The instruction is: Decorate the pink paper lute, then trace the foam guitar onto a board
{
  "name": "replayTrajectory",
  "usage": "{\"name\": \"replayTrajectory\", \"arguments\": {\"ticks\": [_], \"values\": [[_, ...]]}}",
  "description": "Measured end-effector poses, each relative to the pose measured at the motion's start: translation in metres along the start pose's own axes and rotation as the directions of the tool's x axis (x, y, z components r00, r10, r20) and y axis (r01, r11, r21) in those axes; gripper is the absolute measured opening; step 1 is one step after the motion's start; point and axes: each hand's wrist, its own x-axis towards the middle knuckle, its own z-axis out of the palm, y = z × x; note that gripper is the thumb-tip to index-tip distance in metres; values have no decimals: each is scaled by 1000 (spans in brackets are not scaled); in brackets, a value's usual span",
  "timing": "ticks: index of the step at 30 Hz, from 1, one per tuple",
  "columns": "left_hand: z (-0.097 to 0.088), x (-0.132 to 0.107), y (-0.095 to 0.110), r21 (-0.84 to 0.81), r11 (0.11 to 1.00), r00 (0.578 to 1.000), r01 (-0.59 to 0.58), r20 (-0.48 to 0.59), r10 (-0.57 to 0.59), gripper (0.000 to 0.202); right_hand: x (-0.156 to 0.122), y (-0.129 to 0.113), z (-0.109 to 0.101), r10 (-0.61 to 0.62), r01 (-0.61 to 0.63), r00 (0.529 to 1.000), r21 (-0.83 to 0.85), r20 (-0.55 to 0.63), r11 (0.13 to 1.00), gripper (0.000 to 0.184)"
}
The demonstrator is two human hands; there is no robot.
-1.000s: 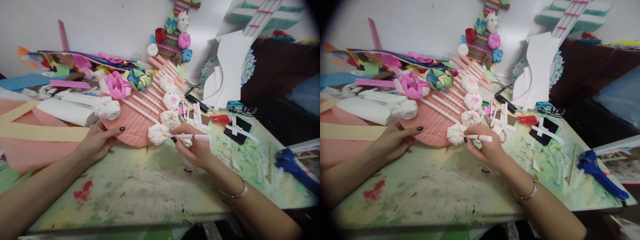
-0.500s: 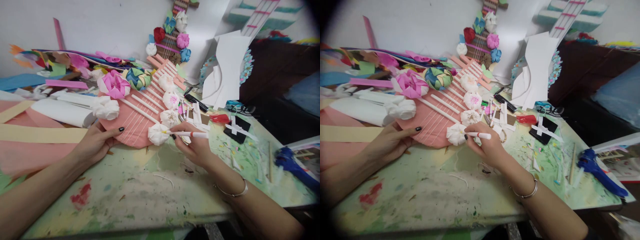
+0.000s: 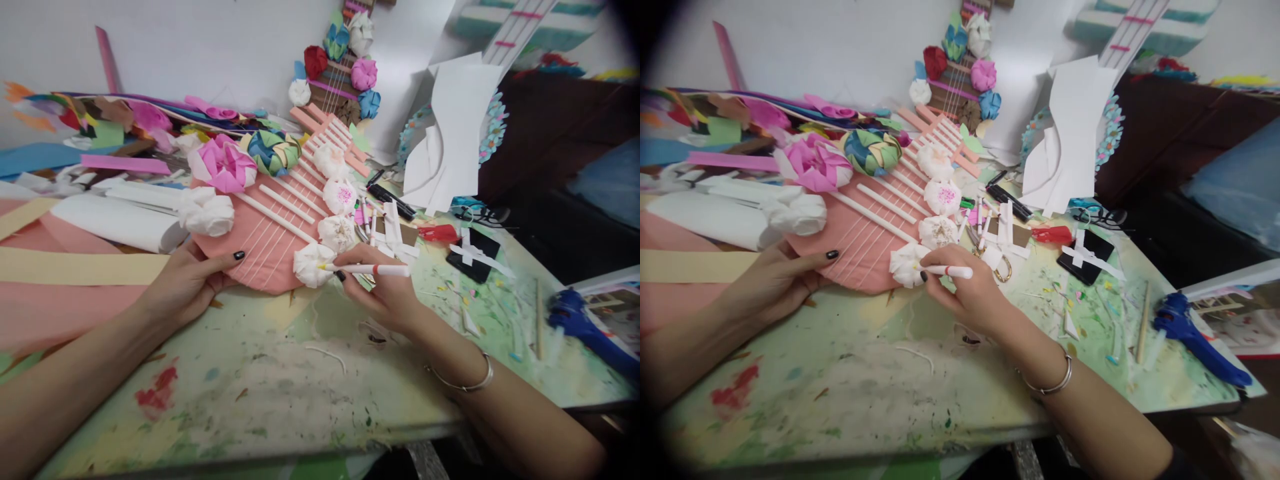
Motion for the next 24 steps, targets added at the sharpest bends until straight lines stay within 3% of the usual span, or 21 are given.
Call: {"name": "replayTrajectory", "arguments": {"ticks": [6, 11, 24], "values": [[-2, 1, -1, 11, 1000, 1000, -2, 25, 2, 47, 1, -3, -1, 24, -24, 999, -2, 38, 1000, 15], [-3, 0, -1, 21, 1000, 999, -7, 34, 6, 47, 2, -3, -2, -8, 9, 1000, 13, -15, 1000, 16], [-2, 1, 0, 36, 999, 999, -7, 33, 6, 38, 4, -6, -2, -17, 18, 997, -12, 69, 1000, 12]]}}
